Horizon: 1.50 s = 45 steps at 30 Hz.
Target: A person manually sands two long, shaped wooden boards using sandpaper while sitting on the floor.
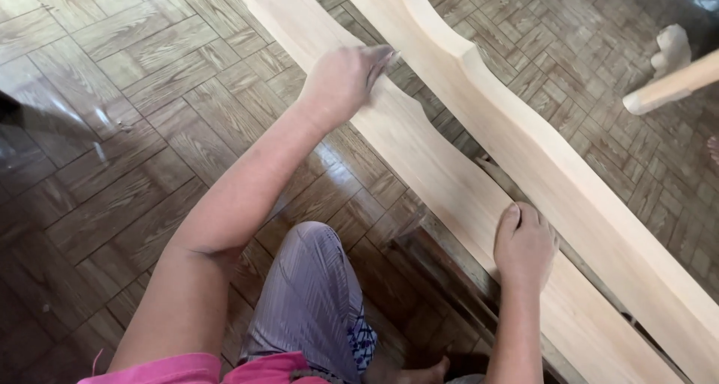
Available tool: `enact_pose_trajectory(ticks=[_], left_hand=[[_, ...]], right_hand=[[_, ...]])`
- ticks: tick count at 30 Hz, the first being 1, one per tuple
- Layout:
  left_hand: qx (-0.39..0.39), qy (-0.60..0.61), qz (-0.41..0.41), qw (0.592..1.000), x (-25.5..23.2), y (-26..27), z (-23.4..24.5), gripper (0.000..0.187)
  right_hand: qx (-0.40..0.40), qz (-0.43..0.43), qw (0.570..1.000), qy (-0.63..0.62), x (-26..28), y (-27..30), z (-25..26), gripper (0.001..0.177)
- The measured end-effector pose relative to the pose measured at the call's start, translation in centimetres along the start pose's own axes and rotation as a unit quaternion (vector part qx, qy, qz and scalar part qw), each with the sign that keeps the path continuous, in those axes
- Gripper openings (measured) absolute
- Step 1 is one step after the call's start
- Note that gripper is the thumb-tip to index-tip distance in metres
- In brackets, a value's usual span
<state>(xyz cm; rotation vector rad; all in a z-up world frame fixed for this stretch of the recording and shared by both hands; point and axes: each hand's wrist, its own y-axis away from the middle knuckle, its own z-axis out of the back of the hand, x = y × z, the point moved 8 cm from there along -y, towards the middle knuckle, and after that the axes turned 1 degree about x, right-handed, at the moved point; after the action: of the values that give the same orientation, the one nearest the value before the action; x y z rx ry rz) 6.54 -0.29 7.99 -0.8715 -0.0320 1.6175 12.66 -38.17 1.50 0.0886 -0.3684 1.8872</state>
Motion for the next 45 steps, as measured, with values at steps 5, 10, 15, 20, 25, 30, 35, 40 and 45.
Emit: enact_pose_trajectory(ticks=[5, 10, 15, 20, 25, 30, 35, 40, 45], left_hand=[[0.025, 0.030, -0.031, 0.999, 0.3, 1.4, -4.3, 0.034], [0.054, 0.067, -0.010, 0.996, 0.8, 1.4, -6.0, 0.035], [0.041, 0.001, -0.035, 0.999, -0.8, 1.2, -5.8, 0.033], [0.049, -0.017, -0.144, 0.988, -5.6, 2.7, -8.6, 0.028], [0.044, 0.175, -0.180, 0.967, -14.7, 10.1, -17.0, 0.029], [-0.006, -0.010, -0.352, 0.936, -16.3, 10.7, -13.6, 0.026], [0.074, 0.004, -0.098, 0.992, -0.2, 3.5, -4.1, 0.041], [0.084, -0.224, 0.136, 0.961, 6.8, 1.8, -3.2, 0.024], [0.097, -0.127, -0.140, 0.977, -7.5, 7.4, -15.1, 0.070]], right_hand=[[-0.014, -0.014, 0.999, 0.050, -0.6, 0.2, 0.0, 0.044], [-0.012, -0.025, 0.998, 0.054, -0.6, 0.3, -0.2, 0.045], [-0.019, -0.010, 0.999, 0.050, -0.8, 0.2, -0.3, 0.044], [-0.029, -0.021, 0.998, 0.050, -1.3, 0.0, -0.6, 0.044], [-0.034, 0.006, 0.998, 0.057, -0.4, 0.1, -0.3, 0.043], [-0.018, -0.005, 0.999, 0.046, -0.5, 0.3, 0.0, 0.042], [0.010, -0.026, 1.000, 0.014, 0.2, 0.0, 0.5, 0.046], [0.030, -0.029, 0.999, -0.001, 1.0, -0.1, 0.8, 0.047], [0.032, -0.030, 0.999, 0.015, 0.6, -0.1, 0.6, 0.046]])
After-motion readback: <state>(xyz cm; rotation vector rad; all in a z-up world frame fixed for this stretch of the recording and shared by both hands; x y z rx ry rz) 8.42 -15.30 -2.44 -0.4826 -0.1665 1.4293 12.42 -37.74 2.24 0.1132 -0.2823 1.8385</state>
